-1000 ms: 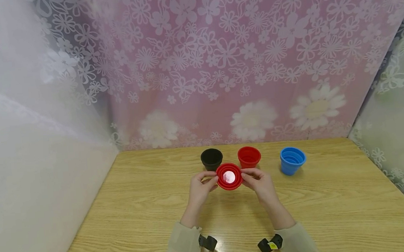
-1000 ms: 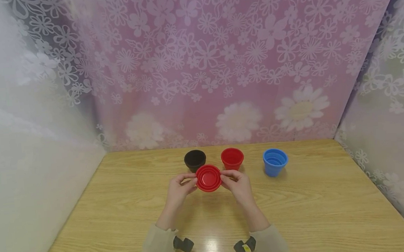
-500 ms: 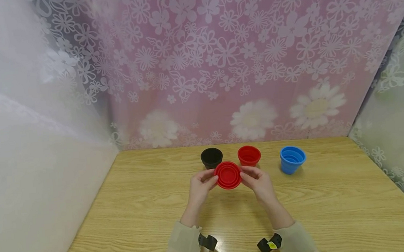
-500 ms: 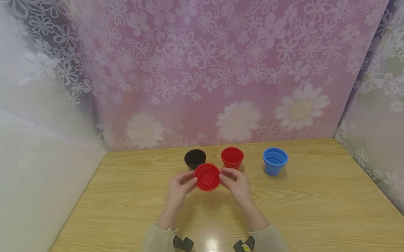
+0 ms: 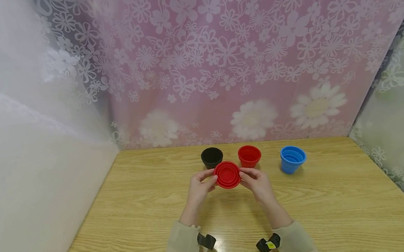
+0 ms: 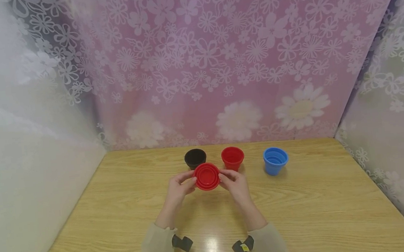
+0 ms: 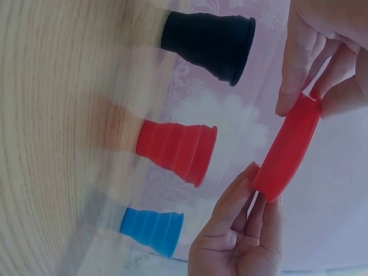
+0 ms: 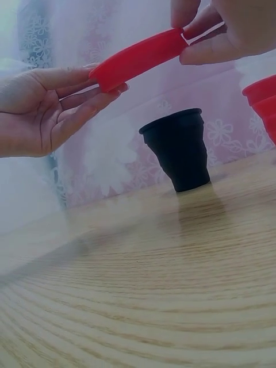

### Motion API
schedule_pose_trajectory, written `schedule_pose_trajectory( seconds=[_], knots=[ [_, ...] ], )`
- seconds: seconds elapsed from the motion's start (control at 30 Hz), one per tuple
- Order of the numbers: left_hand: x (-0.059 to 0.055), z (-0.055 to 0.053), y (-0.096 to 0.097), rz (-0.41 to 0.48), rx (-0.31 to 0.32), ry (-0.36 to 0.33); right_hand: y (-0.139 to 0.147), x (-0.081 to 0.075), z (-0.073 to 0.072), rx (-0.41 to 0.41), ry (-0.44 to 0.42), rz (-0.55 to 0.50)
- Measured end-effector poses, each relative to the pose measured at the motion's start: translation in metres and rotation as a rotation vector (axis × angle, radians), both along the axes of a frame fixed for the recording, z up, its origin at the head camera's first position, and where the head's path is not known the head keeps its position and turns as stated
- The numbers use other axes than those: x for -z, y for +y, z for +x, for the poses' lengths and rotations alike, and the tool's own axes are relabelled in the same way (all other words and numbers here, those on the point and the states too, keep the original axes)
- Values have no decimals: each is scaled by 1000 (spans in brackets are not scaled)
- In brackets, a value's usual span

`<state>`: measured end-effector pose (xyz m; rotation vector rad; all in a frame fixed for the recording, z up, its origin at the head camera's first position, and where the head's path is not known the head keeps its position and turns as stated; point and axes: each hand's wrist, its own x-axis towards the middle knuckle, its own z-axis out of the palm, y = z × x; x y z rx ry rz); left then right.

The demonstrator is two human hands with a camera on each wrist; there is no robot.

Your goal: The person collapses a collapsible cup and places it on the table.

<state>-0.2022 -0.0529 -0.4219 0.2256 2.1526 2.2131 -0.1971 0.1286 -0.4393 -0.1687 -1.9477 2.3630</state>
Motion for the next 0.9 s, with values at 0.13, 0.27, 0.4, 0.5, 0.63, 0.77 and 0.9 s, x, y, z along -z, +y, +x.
schedule_pose_trajectory(
  seconds=[0.13, 0.27, 0.4, 0.5, 0.63, 0.77, 0.9],
  knots=[
    [15, -10, -3, 32, -8, -23, -3, 3, 0, -3, 46, 5],
    [26, -17, -8, 41, -42, -37, 0, 31, -12, -59, 165, -11],
    [28, -18, -17, 15, -68, -42, 0, 67, -33, -97, 199, 16],
    [29, -19, -26, -9, -79, -46, -7, 65, -33, -132, 210, 24],
    [32, -21, -38, -52, -93, -25, -23, 58, -34, -147, 143, 10],
    [36, -24, -52, -77, -109, -11, -43, 44, -36, -124, 38, 35],
    [40, -27, -64, -109, -138, -9, -62, 15, -26, -137, 12, 59]
  ],
)
